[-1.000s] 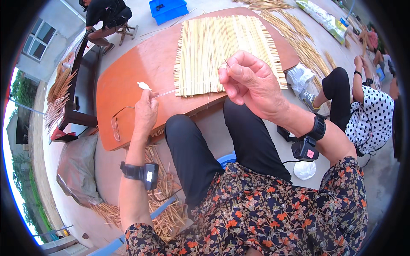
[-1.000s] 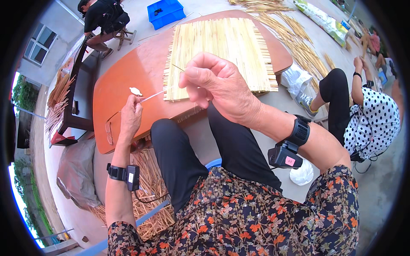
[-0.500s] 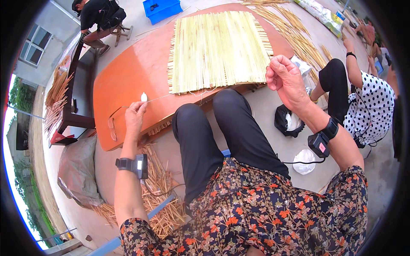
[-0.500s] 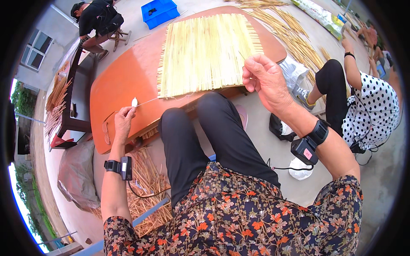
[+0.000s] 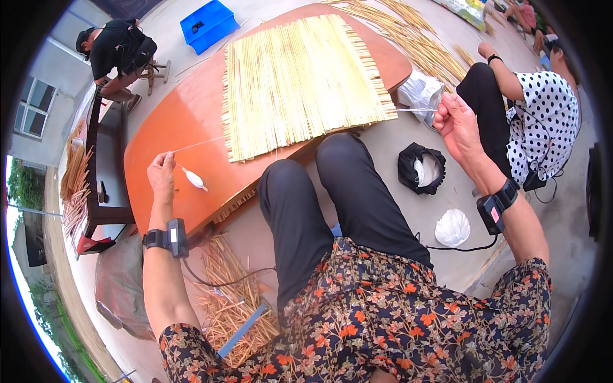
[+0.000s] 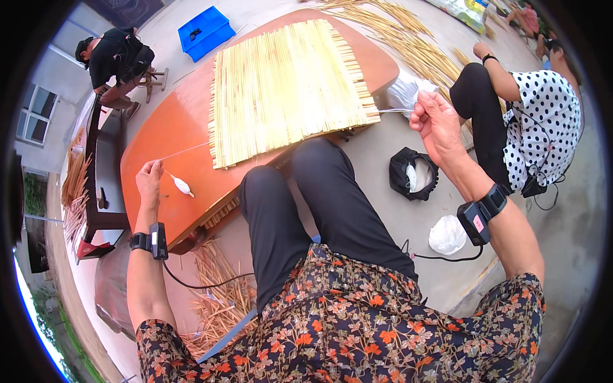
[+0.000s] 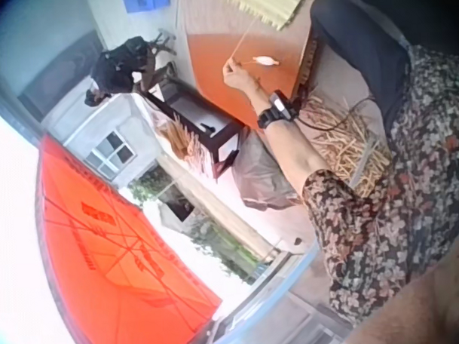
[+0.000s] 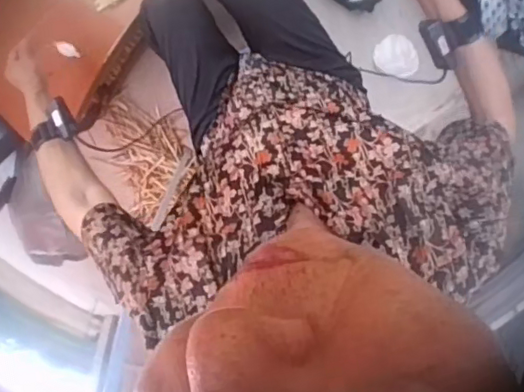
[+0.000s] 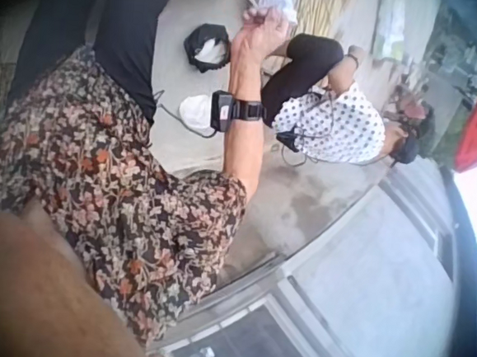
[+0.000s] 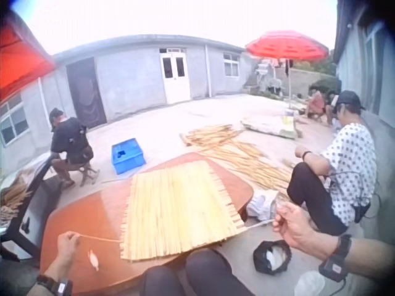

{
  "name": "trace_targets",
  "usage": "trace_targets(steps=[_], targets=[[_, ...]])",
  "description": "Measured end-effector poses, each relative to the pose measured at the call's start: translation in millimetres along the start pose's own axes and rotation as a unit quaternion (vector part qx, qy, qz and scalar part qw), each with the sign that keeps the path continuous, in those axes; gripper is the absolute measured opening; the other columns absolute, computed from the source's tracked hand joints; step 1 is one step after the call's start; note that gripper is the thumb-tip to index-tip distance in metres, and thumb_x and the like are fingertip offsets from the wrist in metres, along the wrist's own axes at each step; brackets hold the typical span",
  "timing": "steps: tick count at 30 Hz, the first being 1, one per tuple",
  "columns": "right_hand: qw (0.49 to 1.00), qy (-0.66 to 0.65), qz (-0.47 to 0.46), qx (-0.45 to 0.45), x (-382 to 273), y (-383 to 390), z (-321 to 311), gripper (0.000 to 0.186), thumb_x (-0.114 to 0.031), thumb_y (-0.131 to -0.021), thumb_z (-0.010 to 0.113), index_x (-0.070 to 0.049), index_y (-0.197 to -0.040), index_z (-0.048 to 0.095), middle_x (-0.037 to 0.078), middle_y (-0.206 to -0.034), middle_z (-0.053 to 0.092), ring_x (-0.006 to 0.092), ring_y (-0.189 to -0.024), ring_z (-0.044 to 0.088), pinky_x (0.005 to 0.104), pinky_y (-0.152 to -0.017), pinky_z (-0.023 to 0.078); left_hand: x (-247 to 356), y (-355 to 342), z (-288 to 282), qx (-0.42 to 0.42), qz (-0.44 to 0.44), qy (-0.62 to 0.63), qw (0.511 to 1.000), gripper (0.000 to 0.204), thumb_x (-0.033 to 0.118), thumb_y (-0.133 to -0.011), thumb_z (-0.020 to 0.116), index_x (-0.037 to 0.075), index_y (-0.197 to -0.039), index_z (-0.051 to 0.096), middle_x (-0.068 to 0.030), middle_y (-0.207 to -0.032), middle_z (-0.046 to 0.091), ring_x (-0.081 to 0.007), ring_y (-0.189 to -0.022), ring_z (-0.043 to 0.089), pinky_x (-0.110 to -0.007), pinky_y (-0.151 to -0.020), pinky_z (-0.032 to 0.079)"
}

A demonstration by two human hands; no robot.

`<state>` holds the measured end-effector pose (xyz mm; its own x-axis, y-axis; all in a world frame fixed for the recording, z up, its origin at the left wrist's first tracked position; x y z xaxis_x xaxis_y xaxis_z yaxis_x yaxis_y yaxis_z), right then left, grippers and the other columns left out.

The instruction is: The person threads a needle and uses it to bind together long straw stalks on a table to create a woven mat. The person pulls thread through the material and uses shears to trim the thread after securing a section.

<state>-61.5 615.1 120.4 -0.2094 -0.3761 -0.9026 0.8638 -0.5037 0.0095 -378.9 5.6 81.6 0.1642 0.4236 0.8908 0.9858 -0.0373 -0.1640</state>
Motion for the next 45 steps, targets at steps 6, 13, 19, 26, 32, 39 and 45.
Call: trace_targets(steps=[6,13,19,26,32,39,45], targets=[[0.996,-0.025,0.016,0.08,18.6,12.4,-70.7,0.015,-0.019,-0.095,0.062,-0.01,-0.086,0.055,0.0,-0.072,0.056,0.0105,-0.064,0.055,0.0238,-0.057,0.047,4.1,-9.2,-5.5,0.023,0.001,-0.037,0.999,0.021,0.016,-0.094,0.062,-0.004,-0.098,0.068,-0.0022,-0.083,0.065,-0.008,-0.077,0.059,-0.022,-0.074,0.05],[0.99,0.002,0.01,0.141,15.9,28.0,-96.8,0.015,-0.019,-0.095,0.062,-0.01,-0.086,0.055,-0.001,-0.071,0.053,0.0097,-0.063,0.054,0.0229,-0.056,0.046,9.3,5.5,7.2,-0.023,-0.03,0.01,0.999,0.02,0.016,-0.093,0.063,-0.003,-0.097,0.07,-0.0036,-0.077,0.065,-0.0084,-0.069,0.06,-0.022,-0.063,0.05],[0.992,0.001,0.027,0.124,9.8,35.8,-95.1,0.015,-0.021,-0.095,0.062,-0.011,-0.086,0.055,-0.002,-0.07,0.052,0.0089,-0.062,0.052,0.0221,-0.056,0.044,8.0,13.7,4.1,-0.048,-0.068,-0.025,0.996,0.024,0.019,-0.094,0.062,-0.002,-0.103,0.068,-0.0045,-0.079,0.066,-0.0107,-0.072,0.063,-0.024,-0.067,0.053],[0.978,0.045,0.061,0.194,19.1,52.5,-144.1,0.016,-0.02,-0.095,0.061,-0.01,-0.084,0.055,-0.002,-0.069,0.053,0.0083,-0.061,0.053,0.0213,-0.055,0.045,8.0,-1.5,-27.9,-0.031,-0.055,-0.115,0.991,0.024,0.019,-0.094,0.061,-0.001,-0.104,0.068,-0.004,-0.083,0.066,-0.0104,-0.076,0.064,-0.023,-0.066,0.052],[0.975,0.073,0.076,0.197,40.2,52.8,-160.6,0.016,-0.019,-0.095,0.062,-0.01,-0.084,0.055,-0.002,-0.068,0.052,0.0077,-0.059,0.052,0.0209,-0.053,0.045,15.6,-18.5,-52.7,0.005,-0.05,-0.143,0.988,0.023,0.019,-0.094,0.061,0.0,-0.105,0.068,-0.0031,-0.086,0.067,-0.0104,-0.079,0.064,-0.024,-0.069,0.053],[0.957,0.094,0.099,0.257,55.9,63.8,-223.8,0.016,-0.022,-0.093,0.065,-0.011,-0.085,0.057,-0.003,-0.068,0.052,0.0074,-0.058,0.053,0.0201,-0.053,0.046,33.3,-24.9,-70.7,0.036,-0.019,-0.126,0.991,0.02,0.014,-0.092,0.062,0.0,-0.104,0.07,-0.0046,-0.087,0.069,-0.0111,-0.078,0.066,-0.024,-0.07,0.054],[0.917,0.154,0.054,0.365,44.1,87.2,-303.1,0.017,-0.023,-0.092,0.066,-0.011,-0.085,0.057,-0.003,-0.067,0.053,0.0077,-0.057,0.054,0.0205,-0.053,0.047,31.2,-16.2,-67.9,0.015,-0.026,-0.068,0.997,0.023,0.018,-0.094,0.062,0.0,-0.108,0.067,-0.0041,-0.09,0.068,-0.0122,-0.083,0.065,-0.025,-0.075,0.055]])
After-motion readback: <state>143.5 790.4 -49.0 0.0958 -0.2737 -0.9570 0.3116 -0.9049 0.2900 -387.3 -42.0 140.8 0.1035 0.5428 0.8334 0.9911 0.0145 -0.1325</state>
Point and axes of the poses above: each hand's wrist, its own y-axis away from the middle knuckle, its own z-axis out of the palm, x = y × z, the point moved 6 cm from there along -y, towards the middle knuckle
